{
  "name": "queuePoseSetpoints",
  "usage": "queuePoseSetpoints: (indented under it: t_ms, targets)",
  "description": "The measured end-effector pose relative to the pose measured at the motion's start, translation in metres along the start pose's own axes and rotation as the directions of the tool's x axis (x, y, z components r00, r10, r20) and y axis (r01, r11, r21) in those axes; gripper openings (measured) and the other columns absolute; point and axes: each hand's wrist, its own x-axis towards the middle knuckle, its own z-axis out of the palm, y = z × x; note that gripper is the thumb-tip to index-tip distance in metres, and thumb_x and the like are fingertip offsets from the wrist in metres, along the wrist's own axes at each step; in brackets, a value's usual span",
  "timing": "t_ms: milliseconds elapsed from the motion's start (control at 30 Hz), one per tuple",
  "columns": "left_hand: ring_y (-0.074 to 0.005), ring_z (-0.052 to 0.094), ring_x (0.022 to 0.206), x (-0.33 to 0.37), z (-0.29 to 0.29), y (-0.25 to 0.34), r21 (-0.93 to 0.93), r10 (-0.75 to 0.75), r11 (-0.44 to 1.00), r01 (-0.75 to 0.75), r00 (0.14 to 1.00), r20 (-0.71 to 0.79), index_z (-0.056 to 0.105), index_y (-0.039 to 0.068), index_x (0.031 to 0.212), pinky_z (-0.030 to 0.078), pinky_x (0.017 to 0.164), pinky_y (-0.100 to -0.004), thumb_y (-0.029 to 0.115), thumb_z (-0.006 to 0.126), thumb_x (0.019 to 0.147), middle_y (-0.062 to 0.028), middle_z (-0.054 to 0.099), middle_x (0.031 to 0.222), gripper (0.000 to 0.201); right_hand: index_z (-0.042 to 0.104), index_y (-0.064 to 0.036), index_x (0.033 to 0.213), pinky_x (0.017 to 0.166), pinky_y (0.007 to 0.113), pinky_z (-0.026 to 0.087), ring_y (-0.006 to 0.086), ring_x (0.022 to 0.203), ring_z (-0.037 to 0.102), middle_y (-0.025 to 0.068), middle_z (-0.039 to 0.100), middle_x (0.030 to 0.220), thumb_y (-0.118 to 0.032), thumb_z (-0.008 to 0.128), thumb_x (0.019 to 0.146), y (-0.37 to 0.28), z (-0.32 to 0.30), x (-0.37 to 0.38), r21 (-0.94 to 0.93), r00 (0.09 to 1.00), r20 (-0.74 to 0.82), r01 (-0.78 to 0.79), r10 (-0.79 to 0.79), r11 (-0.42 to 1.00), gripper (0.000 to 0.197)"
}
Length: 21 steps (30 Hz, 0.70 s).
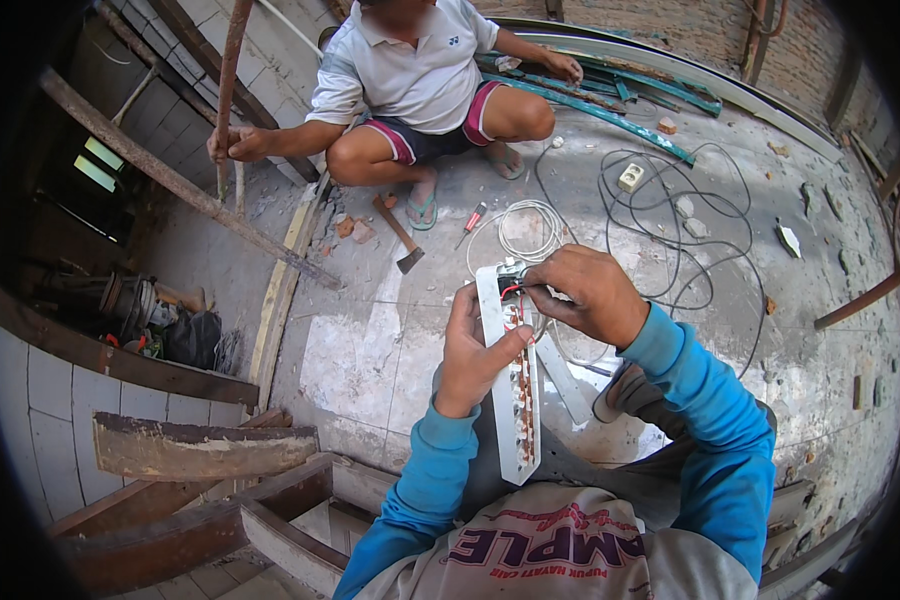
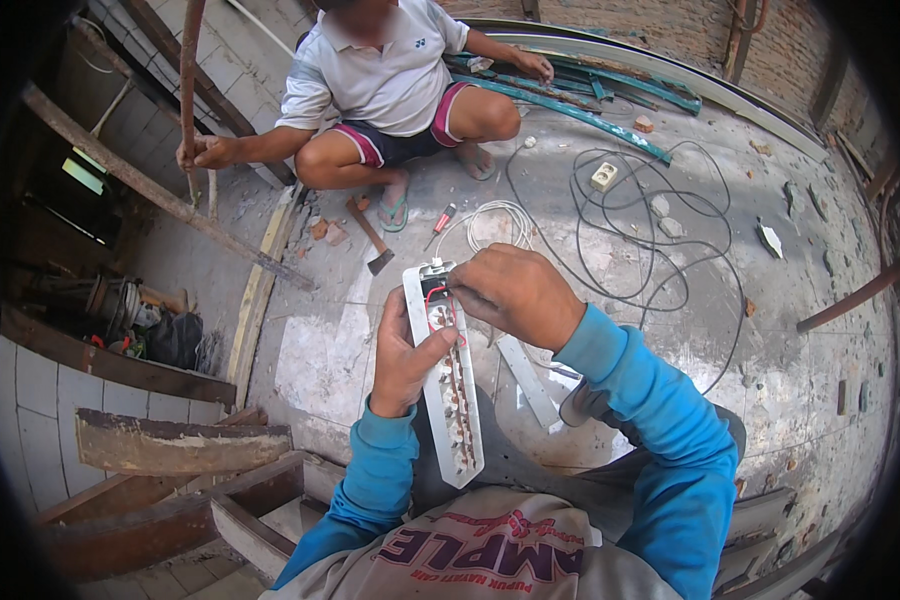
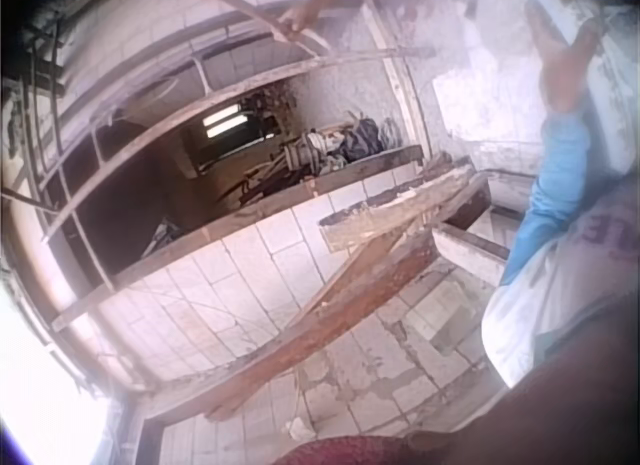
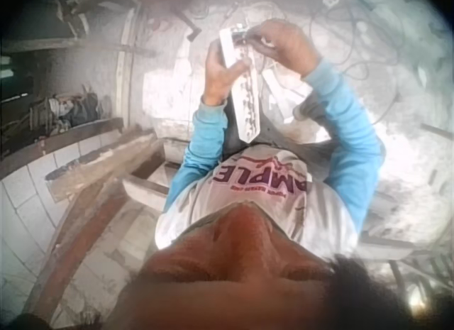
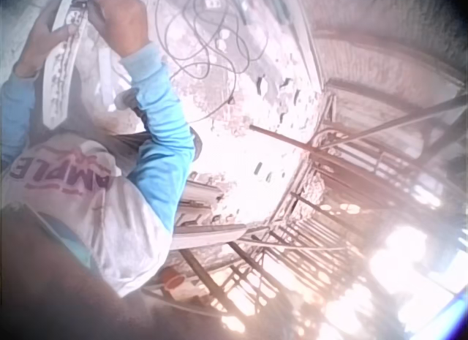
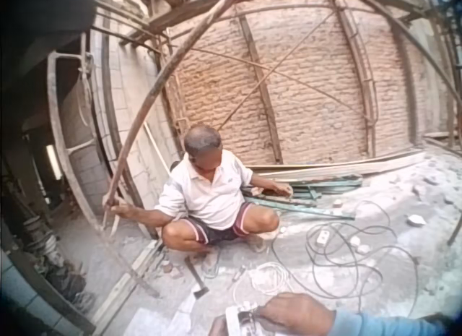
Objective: The person wires a power strip by opening the casing and connecting wires to the internal terminals.
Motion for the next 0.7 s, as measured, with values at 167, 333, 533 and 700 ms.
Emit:
queuePoseSetpoints:
  t_ms: [167, 333, 533, 700]
  targets:
    - [-0.0169, 0.056, 0.111, 0.002, -0.001, -0.002, 0.017, 0.013, 1.0, -0.013, 1.0, -0.006, 0.039, -0.003, 0.135, 0.047, 0.097, -0.0324, 0.012, 0.079, 0.08, -0.012, 0.054, 0.123, 0.069, 0.066, -0.0037, 0.093, 0.069, 0.038, 0.053, 0.029, 0.077, 0.065, 0.0099, 0.064, 0.082, -0.009, 0.076, 0.075, 0.0, 0.003, 0.0, 0.005, 0.998, -0.057, 0.016, -0.016, 1.0, 0.021]
    - [-0.0167, 0.056, 0.111, 0.002, 0.001, -0.001, 0.004, 0.008, 1.0, -0.008, 1.0, -0.008, 0.039, -0.003, 0.134, 0.048, 0.096, -0.0328, 0.012, 0.079, 0.08, -0.0119, 0.055, 0.122, 0.069, 0.067, -0.0029, 0.095, 0.07, 0.039, 0.053, 0.0304, 0.078, 0.065, 0.0111, 0.065, 0.083, -0.008, 0.075, 0.077, -0.002, 0.002, -0.001, 0.032, 0.998, -0.053, -0.028, 0.029, 0.999, 0.02]
    - [-0.0166, 0.057, 0.109, 0.001, 0.001, -0.003, 0.004, 0.009, 1.0, -0.009, 1.0, 0.009, 0.039, -0.002, 0.134, 0.048, 0.095, -0.0323, 0.013, 0.08, 0.08, -0.0118, 0.055, 0.121, 0.07, 0.066, -0.0023, 0.097, 0.071, 0.04, 0.052, 0.0311, 0.08, 0.063, 0.0125, 0.064, 0.084, -0.008, 0.073, 0.079, -0.004, 0.002, 0.0, 0.003, 0.999, -0.041, -0.032, 0.032, 0.999, 0.02]
    - [-0.0161, 0.058, 0.108, 0.002, 0.0, -0.007, 0.004, 0.019, 1.0, -0.019, 1.0, 0.001, 0.04, -0.002, 0.134, 0.049, 0.094, -0.031, 0.013, 0.081, 0.08, -0.0117, 0.055, 0.121, 0.069, 0.061, -0.0013, 0.1, 0.071, 0.041, 0.05, 0.0311, 0.082, 0.061, 0.0133, 0.061, 0.087, -0.008, 0.07, 0.081, -0.01, 0.007, -0.001, -0.112, 0.998, -0.034, -0.054, 0.051, 0.992, 0.022]
